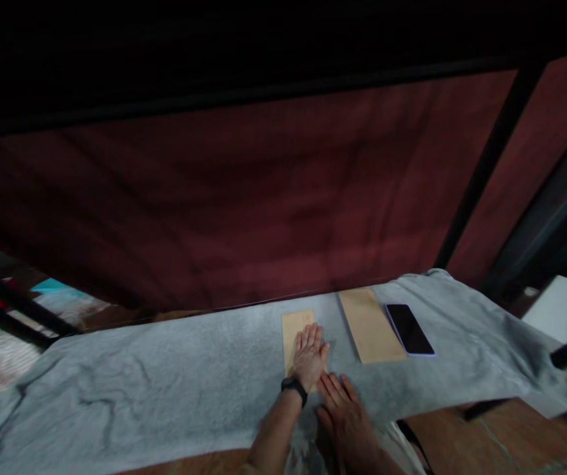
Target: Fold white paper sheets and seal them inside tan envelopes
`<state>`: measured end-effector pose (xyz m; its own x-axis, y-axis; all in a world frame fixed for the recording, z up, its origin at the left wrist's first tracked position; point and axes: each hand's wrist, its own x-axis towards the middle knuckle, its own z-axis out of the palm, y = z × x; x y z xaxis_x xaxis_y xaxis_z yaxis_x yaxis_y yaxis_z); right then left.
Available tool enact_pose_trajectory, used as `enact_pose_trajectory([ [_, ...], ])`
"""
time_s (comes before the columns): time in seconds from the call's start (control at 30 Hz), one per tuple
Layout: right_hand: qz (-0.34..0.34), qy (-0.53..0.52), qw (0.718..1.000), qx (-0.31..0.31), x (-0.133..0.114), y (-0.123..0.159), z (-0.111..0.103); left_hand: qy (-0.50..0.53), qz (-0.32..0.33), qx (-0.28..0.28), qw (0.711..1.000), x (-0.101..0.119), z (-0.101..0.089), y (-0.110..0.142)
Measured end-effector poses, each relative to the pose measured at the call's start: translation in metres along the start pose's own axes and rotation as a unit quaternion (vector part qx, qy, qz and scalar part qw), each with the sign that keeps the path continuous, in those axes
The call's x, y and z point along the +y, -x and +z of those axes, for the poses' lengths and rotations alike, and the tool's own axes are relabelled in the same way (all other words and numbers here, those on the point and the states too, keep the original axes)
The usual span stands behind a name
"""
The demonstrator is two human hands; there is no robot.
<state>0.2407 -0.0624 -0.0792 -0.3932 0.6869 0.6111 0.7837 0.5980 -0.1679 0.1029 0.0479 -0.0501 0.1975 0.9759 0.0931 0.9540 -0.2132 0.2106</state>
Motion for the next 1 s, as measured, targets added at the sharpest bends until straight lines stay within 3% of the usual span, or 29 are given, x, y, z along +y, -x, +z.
enact_pose_trajectory([
  [0.13,-0.027,0.009,0.999,-0.015,0.003,0.000,-0.007,0.035,-0.010,0.052,0.998,-0.008,0.002,-0.025],
  [0.27,-0.009,0.004,0.999,-0.038,0.002,0.001,-0.006,0.047,-0.014,0.068,0.996,-0.010,0.003,-0.027],
  [0.37,0.015,-0.005,0.999,-0.047,-0.001,0.001,-0.001,0.054,-0.005,0.065,0.996,-0.009,0.004,-0.005],
  [0.53,0.031,-0.012,0.997,-0.065,-0.003,0.001,0.003,0.053,0.030,0.043,0.997,-0.009,0.001,0.065],
  [0.63,0.031,-0.013,0.996,-0.076,-0.004,-0.001,-0.003,0.015,-0.003,0.056,0.998,-0.011,-0.002,0.098],
  [0.87,0.041,0.003,0.998,-0.057,-0.009,-0.001,-0.007,-0.046,-0.132,0.149,0.979,-0.015,0.001,0.117],
  [1.0,0.046,0.027,0.998,-0.028,-0.011,0.002,0.000,-0.040,-0.169,0.181,0.968,-0.016,0.003,0.121],
])
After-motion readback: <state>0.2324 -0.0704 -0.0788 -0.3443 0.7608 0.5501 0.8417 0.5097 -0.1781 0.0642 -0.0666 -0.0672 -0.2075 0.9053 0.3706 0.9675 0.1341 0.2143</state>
